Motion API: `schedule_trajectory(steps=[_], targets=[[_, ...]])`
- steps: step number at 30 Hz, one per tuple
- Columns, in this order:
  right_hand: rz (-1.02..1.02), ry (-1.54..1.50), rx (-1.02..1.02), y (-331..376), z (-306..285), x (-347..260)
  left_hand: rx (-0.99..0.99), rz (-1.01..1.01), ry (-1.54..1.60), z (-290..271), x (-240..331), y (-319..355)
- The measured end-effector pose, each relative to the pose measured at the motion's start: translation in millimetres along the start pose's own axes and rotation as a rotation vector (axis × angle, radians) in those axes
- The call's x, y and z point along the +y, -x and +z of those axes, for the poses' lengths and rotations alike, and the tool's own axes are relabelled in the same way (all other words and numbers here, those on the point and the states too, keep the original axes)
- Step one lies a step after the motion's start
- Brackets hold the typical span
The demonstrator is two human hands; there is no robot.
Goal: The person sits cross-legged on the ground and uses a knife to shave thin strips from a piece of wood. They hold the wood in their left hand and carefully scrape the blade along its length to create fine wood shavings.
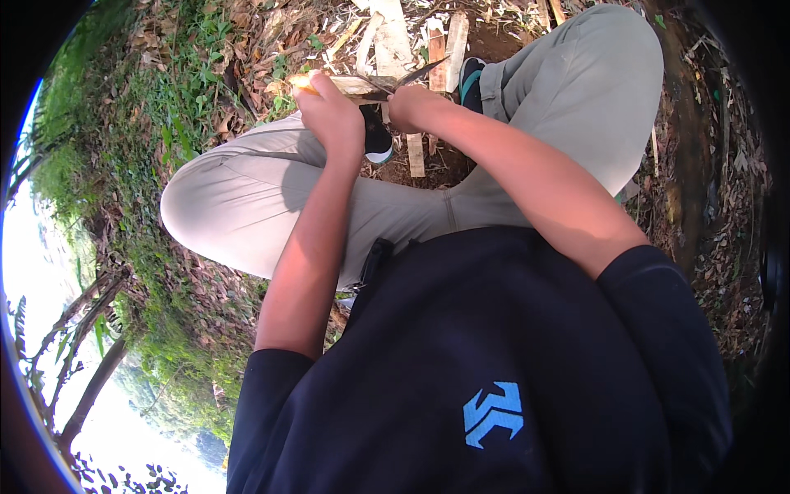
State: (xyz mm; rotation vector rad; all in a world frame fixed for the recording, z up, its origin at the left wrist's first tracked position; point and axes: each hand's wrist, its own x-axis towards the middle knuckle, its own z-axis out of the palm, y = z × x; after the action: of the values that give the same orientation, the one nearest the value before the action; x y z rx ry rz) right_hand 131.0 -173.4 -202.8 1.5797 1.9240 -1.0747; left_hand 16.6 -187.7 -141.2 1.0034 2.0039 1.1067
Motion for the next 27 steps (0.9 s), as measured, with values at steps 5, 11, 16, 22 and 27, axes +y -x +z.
schedule_trajectory(steps=[5,11,16,22,27], targets=[[0.185,-0.724,0.034,30.4,18.7,-4.1,-0.121,0.079,0.073,-6.1,-1.1,-14.4],[0.224,-1.125,-0.073,40.0,15.1,-7.1,-0.099,0.253,0.020,-5.0,-16.7,-26.5],[0.302,-1.573,-0.127,33.4,26.0,-21.5,-0.105,0.231,0.003,-4.3,-11.8,-26.0],[0.209,-1.684,-0.246,27.4,30.5,-3.2,-0.155,0.199,0.090,-5.3,-11.8,-26.3],[-0.028,-0.319,-0.020,39.1,-8.5,14.0,-0.220,0.105,0.017,-1.3,3.3,-20.2]])
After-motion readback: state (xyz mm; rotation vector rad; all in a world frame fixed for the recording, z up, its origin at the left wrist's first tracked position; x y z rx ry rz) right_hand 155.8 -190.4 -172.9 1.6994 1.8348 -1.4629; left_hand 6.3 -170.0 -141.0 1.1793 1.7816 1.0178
